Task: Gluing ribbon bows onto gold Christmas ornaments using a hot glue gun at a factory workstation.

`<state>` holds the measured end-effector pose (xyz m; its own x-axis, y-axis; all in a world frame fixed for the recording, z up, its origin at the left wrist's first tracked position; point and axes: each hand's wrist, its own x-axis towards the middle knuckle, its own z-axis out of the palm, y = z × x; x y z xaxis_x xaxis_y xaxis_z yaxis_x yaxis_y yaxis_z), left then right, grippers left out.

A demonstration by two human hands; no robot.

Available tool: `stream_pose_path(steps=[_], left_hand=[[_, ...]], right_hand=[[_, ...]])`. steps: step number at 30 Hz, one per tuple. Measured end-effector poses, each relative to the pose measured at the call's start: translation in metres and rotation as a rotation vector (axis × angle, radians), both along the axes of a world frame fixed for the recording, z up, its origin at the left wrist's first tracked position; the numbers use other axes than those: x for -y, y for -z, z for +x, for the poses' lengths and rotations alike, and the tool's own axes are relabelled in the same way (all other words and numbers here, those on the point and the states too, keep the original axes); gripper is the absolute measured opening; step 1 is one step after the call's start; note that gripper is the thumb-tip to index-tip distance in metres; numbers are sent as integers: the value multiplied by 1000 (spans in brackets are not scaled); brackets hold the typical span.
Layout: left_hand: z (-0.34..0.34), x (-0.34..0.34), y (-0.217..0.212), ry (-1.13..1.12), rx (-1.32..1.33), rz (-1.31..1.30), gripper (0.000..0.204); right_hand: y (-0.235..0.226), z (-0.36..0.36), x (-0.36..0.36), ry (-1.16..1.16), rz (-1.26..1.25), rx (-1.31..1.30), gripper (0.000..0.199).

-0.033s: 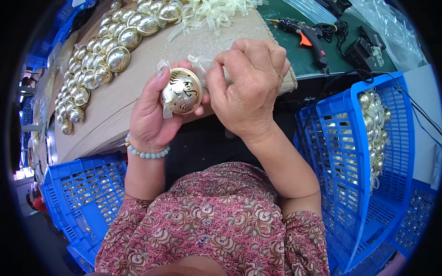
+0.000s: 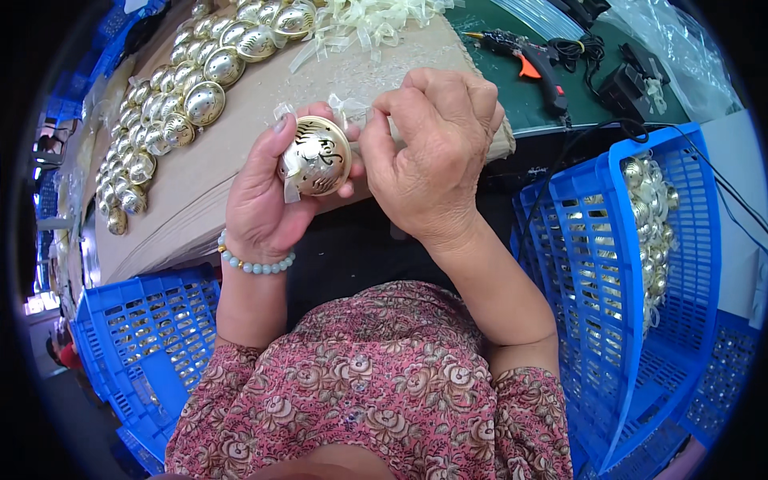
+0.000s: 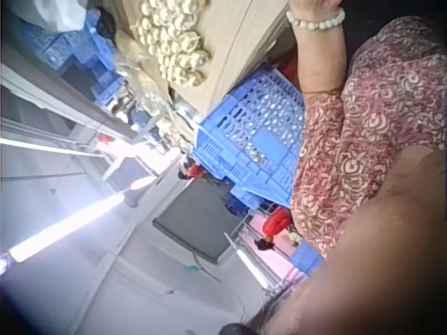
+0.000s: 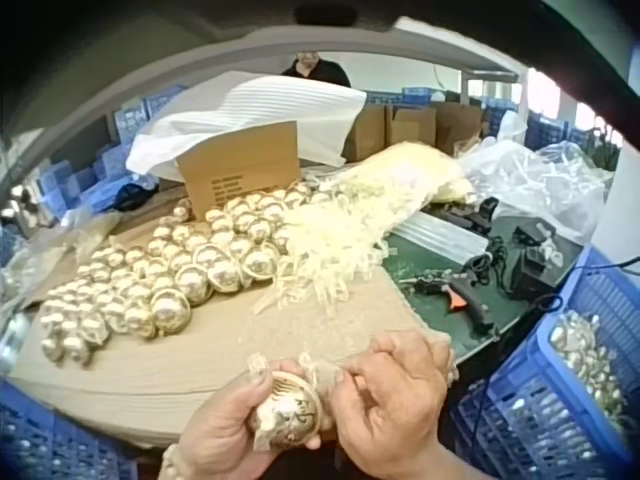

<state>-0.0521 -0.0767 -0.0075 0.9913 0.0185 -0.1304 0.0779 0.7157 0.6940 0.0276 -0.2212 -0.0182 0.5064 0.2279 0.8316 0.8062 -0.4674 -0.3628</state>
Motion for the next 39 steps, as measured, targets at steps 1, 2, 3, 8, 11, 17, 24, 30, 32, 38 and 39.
stream_pose_path(steps=[1, 2, 3, 8, 11, 17, 24, 30, 32, 38, 39], left_hand=[[0, 0, 0, 5, -1, 0, 33], [-1, -1, -1, -2, 12, 48, 32], [-1, -2, 0, -11, 26, 95, 31], [-2, -4, -6, 5, 71, 240, 28], [-2, -2, -8, 51, 64, 312, 28], [0, -9, -6, 89, 70, 349, 32], [13, -10, 3, -150, 47, 41, 54], [14, 1, 9, -206, 240, 55, 71], [11, 3, 17, -244, 266, 88, 73], [10, 7, 14, -324, 309, 135, 71], [10, 7, 13, -288, 289, 166, 63]], right_hand=[[0, 0, 5, 5, 0, -1, 10], [-1, 0, 13, -123, -31, -110, 10], [-1, 2, 21, -254, -61, -217, 10], [-15, 12, 44, -543, 267, -889, 29], [-23, 17, 33, -533, 185, -1046, 31], [-10, 21, 9, -728, 192, -1188, 17], [-29, -13, 8, -1054, 569, -1127, 11], [-29, -20, -17, -837, 641, -979, 7], [-24, -22, -25, -724, 627, -914, 7], [-14, -22, -31, -631, 652, -830, 7], [-12, -21, -32, -629, 652, -829, 7]])
